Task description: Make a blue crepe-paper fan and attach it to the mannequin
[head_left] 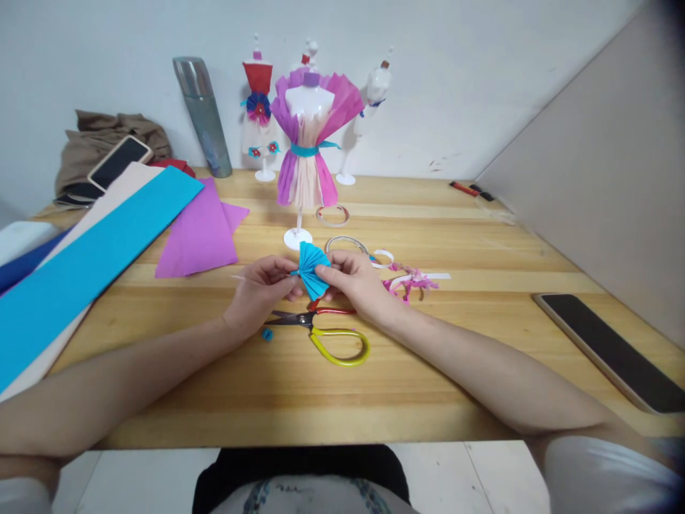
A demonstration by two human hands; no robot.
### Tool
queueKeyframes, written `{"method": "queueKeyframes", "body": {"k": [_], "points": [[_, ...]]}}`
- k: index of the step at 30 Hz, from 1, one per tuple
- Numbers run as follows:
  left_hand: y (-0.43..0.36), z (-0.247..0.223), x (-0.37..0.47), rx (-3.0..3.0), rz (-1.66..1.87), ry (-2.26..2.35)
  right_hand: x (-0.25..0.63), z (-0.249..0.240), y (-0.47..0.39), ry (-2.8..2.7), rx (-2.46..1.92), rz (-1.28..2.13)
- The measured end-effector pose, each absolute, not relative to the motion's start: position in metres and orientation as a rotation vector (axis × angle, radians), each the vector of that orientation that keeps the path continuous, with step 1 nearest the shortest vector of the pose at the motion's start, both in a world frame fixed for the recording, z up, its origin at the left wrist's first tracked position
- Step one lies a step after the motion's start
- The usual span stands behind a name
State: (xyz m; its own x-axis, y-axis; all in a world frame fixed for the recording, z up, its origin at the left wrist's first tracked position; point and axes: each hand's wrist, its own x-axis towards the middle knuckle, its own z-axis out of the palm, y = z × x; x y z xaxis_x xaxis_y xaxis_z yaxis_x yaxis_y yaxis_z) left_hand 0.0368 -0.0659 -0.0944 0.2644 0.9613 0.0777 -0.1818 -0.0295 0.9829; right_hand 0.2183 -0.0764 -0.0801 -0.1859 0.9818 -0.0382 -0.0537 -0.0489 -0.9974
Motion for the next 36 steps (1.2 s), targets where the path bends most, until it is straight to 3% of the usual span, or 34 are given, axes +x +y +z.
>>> {"method": "queueKeyframes", "body": {"k": [12, 20, 36], "points": [[-0.066, -0.094, 0.034, 1.245, 1.054, 0.859, 0.216, -0.083, -0.077, -1.37, -1.085, 1.301], [-0.063, -0.096, 0.035, 1.135, 1.196, 0.967, 0.224, -0.081, -0.07, -1.383, -1.167, 1.276], [-0.036, -0.113, 0.018, 1.661, 1.417, 1.276, 0.233, -0.097, -0.045, -1.857, -1.361, 0.89]]}}
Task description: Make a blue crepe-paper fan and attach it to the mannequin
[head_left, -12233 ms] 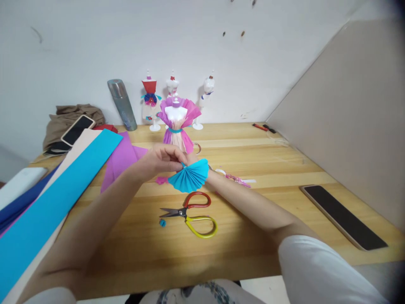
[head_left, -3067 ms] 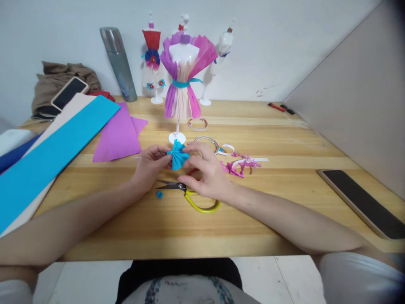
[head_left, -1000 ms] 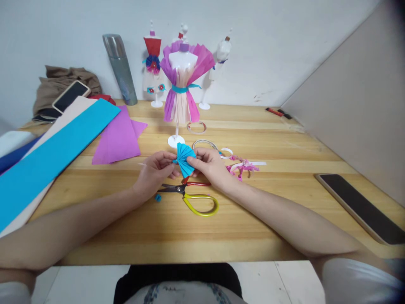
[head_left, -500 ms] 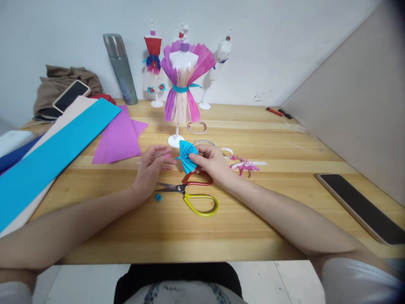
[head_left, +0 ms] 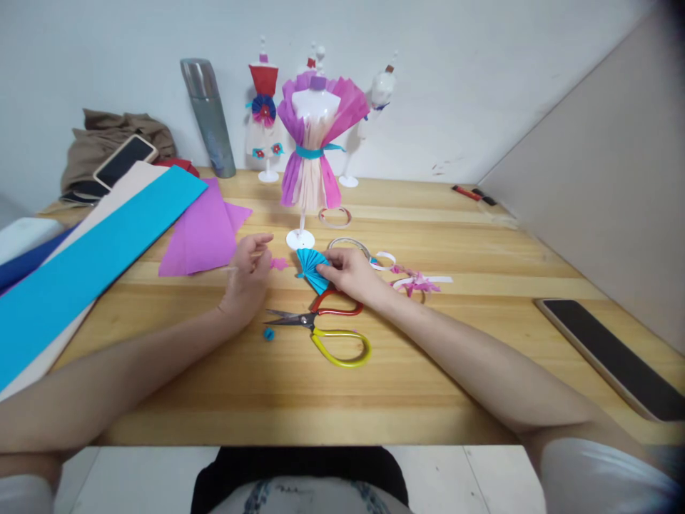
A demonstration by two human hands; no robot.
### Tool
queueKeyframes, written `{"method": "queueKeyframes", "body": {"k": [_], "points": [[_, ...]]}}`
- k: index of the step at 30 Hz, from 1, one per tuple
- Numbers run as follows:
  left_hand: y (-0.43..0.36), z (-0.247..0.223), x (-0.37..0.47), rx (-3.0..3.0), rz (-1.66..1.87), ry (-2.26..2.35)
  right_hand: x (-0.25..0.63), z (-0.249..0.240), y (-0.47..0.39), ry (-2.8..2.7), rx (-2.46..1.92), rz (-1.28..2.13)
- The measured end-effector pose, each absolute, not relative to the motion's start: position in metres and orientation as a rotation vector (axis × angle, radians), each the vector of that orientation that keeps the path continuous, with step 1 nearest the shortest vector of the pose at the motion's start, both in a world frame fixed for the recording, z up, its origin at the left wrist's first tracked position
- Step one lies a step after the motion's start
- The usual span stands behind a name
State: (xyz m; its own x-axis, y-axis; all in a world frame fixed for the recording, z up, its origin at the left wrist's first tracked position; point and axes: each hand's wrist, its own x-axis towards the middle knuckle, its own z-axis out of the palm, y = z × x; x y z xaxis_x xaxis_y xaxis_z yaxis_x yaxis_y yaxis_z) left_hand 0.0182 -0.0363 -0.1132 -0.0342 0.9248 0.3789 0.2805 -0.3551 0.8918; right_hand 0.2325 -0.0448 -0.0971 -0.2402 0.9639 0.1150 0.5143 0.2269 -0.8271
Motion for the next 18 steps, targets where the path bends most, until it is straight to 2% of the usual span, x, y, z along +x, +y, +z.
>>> {"method": "queueKeyframes", "body": {"k": [4, 8, 14, 18], "points": [[-0.022, -0.118, 0.015, 1.676, 1.391, 1.372, 0.231, -0.098, -0.046, -1.934, -1.332, 0.835], [-0.027, -0.12, 0.018, 1.942, 1.369, 1.333, 0.23, -0.101, -0.047, -1.951, -1.364, 0.745], [-0.038, -0.111, 0.019, 2.151, 1.34, 1.246, 0.232, -0.105, -0.051, -2.122, -1.246, 0.223], [-0.037, -0.109, 0.017, 2.232, 1.335, 1.256, 0.236, -0.107, -0.056, -2.152, -1.176, 0.115]]}}
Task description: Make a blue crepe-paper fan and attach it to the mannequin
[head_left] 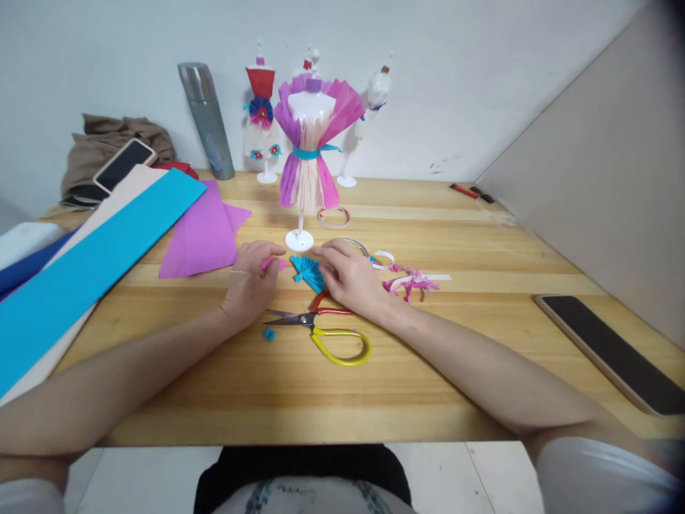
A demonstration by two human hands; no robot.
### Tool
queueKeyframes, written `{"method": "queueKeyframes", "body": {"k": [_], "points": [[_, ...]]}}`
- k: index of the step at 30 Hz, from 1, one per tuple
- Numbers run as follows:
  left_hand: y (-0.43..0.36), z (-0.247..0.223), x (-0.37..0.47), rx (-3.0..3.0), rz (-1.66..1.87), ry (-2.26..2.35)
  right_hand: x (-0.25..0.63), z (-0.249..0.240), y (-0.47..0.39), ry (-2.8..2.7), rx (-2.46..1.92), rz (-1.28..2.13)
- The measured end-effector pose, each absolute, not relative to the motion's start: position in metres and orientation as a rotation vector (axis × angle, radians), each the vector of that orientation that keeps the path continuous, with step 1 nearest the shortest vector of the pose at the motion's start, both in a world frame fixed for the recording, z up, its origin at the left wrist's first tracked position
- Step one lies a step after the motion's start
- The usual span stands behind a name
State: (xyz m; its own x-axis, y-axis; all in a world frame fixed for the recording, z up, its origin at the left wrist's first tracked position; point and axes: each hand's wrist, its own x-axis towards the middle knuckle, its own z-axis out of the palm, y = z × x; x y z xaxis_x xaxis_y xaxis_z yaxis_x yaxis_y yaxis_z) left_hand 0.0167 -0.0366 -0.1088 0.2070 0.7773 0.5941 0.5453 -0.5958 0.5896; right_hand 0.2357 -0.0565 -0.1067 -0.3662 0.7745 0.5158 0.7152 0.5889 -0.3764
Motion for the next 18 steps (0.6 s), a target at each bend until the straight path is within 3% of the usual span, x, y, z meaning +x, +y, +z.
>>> {"method": "queueKeyframes", "body": {"k": [18], "points": [[-0.038, -0.114, 0.019, 2.462, 1.144, 1.046, 0.236, -0.119, -0.06, -2.042, -1.059, 0.212]]}}
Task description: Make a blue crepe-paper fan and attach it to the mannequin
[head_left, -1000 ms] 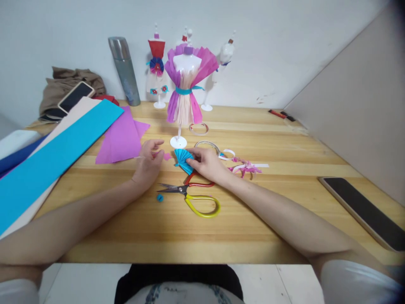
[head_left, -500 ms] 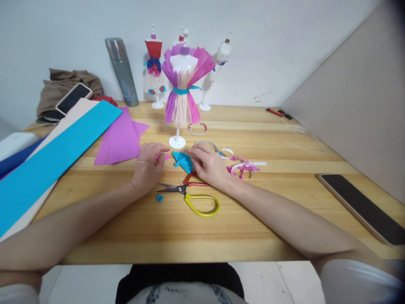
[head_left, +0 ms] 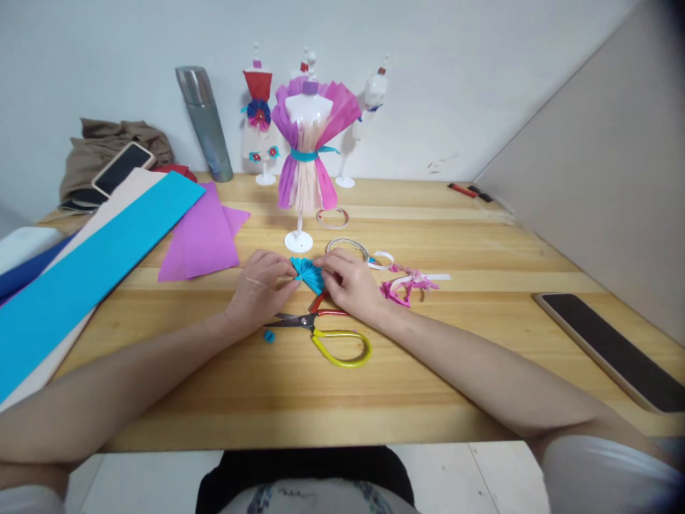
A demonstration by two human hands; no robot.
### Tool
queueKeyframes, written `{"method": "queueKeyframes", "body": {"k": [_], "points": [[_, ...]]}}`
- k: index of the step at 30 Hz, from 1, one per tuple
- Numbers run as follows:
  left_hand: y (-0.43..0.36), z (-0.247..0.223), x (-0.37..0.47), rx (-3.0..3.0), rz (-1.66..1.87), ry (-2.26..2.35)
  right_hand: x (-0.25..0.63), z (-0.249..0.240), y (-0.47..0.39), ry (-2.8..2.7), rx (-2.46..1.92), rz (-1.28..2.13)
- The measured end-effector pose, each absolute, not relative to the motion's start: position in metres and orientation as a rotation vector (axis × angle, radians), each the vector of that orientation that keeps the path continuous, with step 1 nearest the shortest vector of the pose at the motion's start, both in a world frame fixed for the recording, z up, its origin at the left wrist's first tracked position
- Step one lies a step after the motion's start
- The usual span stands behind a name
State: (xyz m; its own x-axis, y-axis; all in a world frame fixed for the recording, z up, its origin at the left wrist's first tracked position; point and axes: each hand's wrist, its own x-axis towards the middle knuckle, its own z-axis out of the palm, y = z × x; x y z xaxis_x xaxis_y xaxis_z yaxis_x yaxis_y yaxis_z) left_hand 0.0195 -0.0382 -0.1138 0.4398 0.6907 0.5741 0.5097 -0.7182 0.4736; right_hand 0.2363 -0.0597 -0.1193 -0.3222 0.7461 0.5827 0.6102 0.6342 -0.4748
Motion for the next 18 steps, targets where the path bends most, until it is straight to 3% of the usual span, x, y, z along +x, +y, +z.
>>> {"method": "queueKeyframes", "body": {"k": [18], "points": [[-0.0382, -0.1165, 0.0214, 2.55, 0.956, 1.183, 0.2309, -0.1184, -0.0644, -2.071, -0.981, 0.238]]}}
